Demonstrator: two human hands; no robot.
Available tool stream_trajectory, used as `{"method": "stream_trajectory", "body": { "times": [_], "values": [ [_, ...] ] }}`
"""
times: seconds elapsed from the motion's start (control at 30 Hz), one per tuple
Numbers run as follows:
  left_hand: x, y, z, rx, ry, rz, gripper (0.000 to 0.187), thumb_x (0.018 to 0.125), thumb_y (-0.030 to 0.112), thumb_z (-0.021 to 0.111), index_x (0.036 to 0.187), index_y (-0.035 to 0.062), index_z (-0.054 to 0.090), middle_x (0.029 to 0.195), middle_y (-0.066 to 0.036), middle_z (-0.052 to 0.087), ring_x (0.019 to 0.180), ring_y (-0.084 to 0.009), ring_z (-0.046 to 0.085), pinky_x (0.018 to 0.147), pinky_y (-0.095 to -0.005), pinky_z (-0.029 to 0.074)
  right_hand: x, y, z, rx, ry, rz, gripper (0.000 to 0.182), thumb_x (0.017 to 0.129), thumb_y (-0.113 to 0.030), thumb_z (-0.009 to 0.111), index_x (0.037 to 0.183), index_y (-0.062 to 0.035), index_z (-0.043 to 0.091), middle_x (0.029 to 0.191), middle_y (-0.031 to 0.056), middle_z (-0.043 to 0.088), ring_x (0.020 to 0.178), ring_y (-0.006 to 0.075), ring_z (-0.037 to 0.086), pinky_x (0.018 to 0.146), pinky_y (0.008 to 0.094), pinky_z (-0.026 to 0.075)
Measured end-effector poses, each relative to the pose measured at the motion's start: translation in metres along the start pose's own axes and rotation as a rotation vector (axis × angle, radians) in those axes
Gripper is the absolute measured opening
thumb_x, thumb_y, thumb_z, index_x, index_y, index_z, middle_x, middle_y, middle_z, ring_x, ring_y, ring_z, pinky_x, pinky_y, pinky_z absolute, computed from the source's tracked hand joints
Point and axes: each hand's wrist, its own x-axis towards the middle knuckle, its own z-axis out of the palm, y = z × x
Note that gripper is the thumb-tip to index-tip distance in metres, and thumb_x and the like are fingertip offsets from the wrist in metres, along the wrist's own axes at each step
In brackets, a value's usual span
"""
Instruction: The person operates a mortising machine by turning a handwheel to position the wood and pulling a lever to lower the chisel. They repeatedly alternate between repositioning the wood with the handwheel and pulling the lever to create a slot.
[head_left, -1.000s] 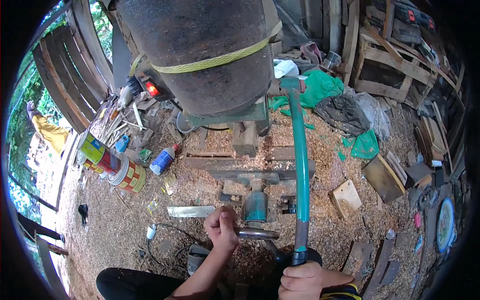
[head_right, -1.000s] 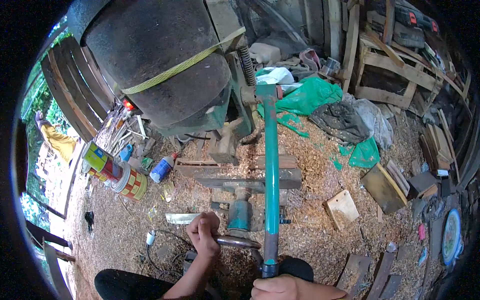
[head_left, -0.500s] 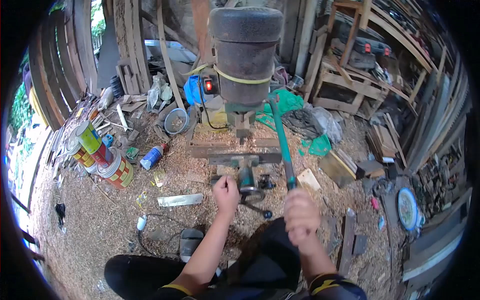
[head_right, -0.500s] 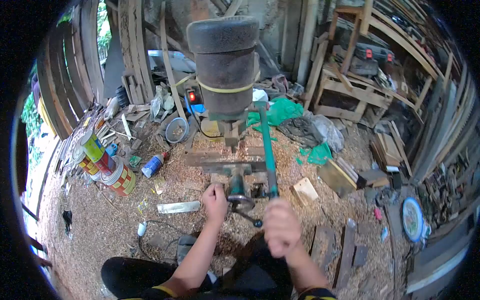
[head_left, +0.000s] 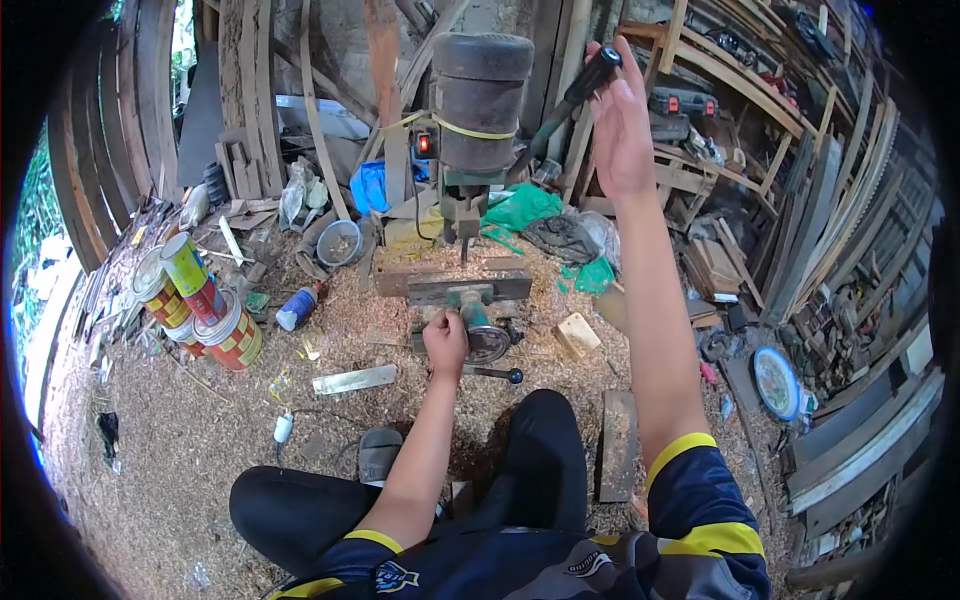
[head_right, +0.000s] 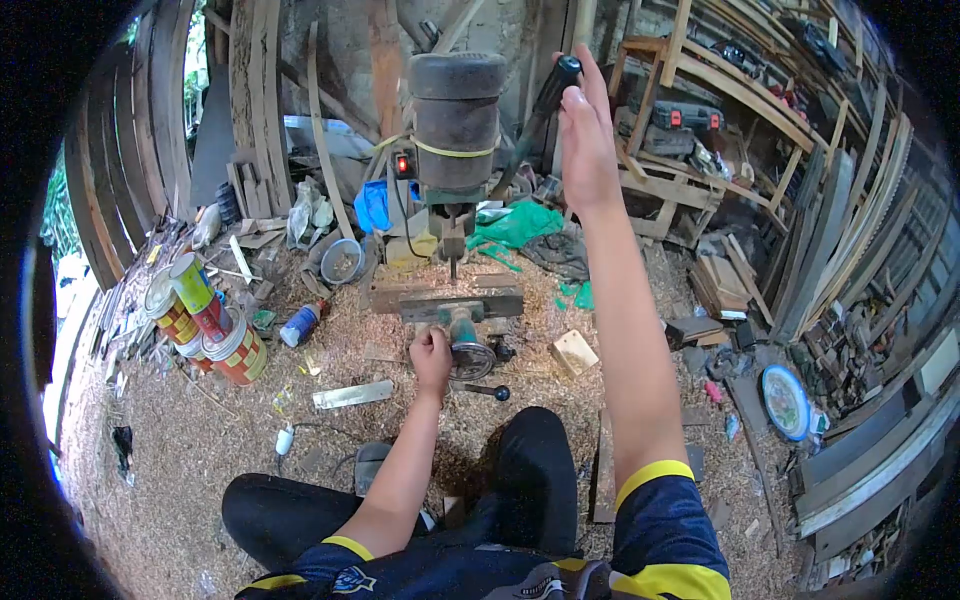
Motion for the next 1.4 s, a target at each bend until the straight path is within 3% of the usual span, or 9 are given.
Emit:
{"method": "stream_trajectory", "body": {
  "times": [0.07, 0.2, 0.23, 0.3, 0.4, 0.6, 1.07, 1.3, 1.4],
  "values": [
    [0.0, 0.004, 0.0, 0.031, 0.009, 0.019, 0.036, 0.098, 0.019, 0.054, 0.072, -0.0054, 0.054, 0.058, -0.017, 0.052, 0.054, -0.0154, 0.046, 0.053, -0.0382, 0.039, -0.008, 0.008, -0.008, -0.028, -0.003, 0.046, 0.065, 0.104, -0.035, 0.046, 0.158, -0.0022, 0.03, 0.155, 0.022, 0.043, 0.14, 0.0295, 0.046, 0.12, 0.0451, 0.028],
    [0.0, 0.002, 0.0, 0.114, 0.023, 0.039, 0.034, 0.097, 0.02, 0.054, 0.074, -0.0049, 0.057, 0.064, -0.026, 0.053, 0.051, -0.0293, 0.05, 0.055, -0.0422, 0.041, -0.124, 0.029, -0.027, -0.455, -0.059, 0.317, 0.051, 0.106, -0.043, 0.05, 0.137, -0.0032, 0.057, 0.131, 0.0136, 0.063, 0.124, 0.0265, 0.058, 0.112, 0.0405, 0.039],
    [0.0, 0.004, 0.0, 0.111, 0.028, 0.039, 0.034, 0.097, 0.02, 0.054, 0.074, -0.0049, 0.057, 0.064, -0.026, 0.053, 0.051, -0.0293, 0.05, 0.055, -0.0422, 0.041, -0.172, 0.048, -0.033, -0.466, -0.032, 0.501, 0.033, 0.104, -0.032, 0.057, 0.119, -0.0038, 0.064, 0.111, 0.0065, 0.069, 0.11, 0.0189, 0.062, 0.097, 0.0348, 0.048],
    [0.001, 0.01, -0.001, 0.188, 0.052, 0.083, 0.032, 0.096, 0.019, 0.054, 0.075, -0.0043, 0.059, 0.067, -0.027, 0.056, 0.054, -0.04, 0.054, 0.056, -0.0437, 0.043, -0.267, 0.074, -0.044, -0.806, -0.221, 0.545, 0.029, 0.101, -0.026, 0.06, 0.114, -0.0007, 0.065, 0.103, 0.0169, 0.069, 0.093, 0.0268, 0.068, 0.082, 0.0366, 0.053],
    [0.0, 0.008, 0.001, 0.147, 0.048, 0.108, 0.034, 0.1, 0.019, 0.051, 0.075, -0.0041, 0.053, 0.06, -0.017, 0.046, 0.057, -0.0165, 0.042, 0.057, -0.0386, 0.04, -0.363, 0.072, -0.046, -1.006, -0.329, 0.716, 0.038, 0.101, -0.036, 0.059, 0.116, -0.0009, 0.063, 0.1, 0.0231, 0.07, 0.096, 0.038, 0.07, 0.083, 0.0479, 0.054],
    [-0.001, 0.015, 0.0, 0.129, 0.039, 0.085, 0.031, 0.099, 0.017, 0.052, 0.076, -0.0042, 0.053, 0.06, -0.014, 0.047, 0.059, -0.0155, 0.042, 0.057, -0.0375, 0.041, -0.382, 0.049, -0.033, -1.039, -0.433, 1.148, 0.041, 0.098, -0.039, 0.061, 0.117, -0.0032, 0.06, 0.101, 0.0278, 0.07, 0.096, 0.0454, 0.068, 0.084, 0.0528, 0.053],
    [-0.001, 0.022, -0.006, 0.142, 0.004, 0.033, 0.03, 0.098, 0.017, 0.053, 0.077, -0.0047, 0.055, 0.064, -0.018, 0.051, 0.058, -0.022, 0.046, 0.061, -0.0386, 0.044, -0.415, 0.064, 0.011, -1.044, -0.246, 0.795, 0.038, 0.095, -0.034, 0.066, 0.113, -0.0026, 0.056, 0.09, 0.0254, 0.068, 0.088, 0.0441, 0.068, 0.077, 0.0517, 0.051],
    [0.001, 0.018, -0.004, 0.104, 0.069, 0.127, 0.031, 0.098, 0.018, 0.053, 0.076, -0.0042, 0.056, 0.06, -0.016, 0.05, 0.058, -0.0169, 0.045, 0.059, -0.0383, 0.043, -0.399, 0.048, -0.009, -0.843, -0.329, 1.018, 0.04, 0.095, -0.028, 0.066, 0.12, -0.0023, 0.049, 0.089, 0.0279, 0.067, 0.087, 0.0491, 0.066, 0.078, 0.0548, 0.051],
    [-0.001, 0.016, -0.001, 0.111, 0.061, 0.068, 0.032, 0.096, 0.019, 0.056, 0.074, -0.0034, 0.057, 0.062, -0.023, 0.053, 0.051, -0.0303, 0.049, 0.055, -0.041, 0.043, -0.398, 0.049, 0.014, -0.932, -0.312, 1.005, 0.037, 0.094, -0.026, 0.068, 0.116, -0.0007, 0.052, 0.092, 0.0279, 0.066, 0.089, 0.0475, 0.066, 0.078, 0.0508, 0.052]
  ]
}}
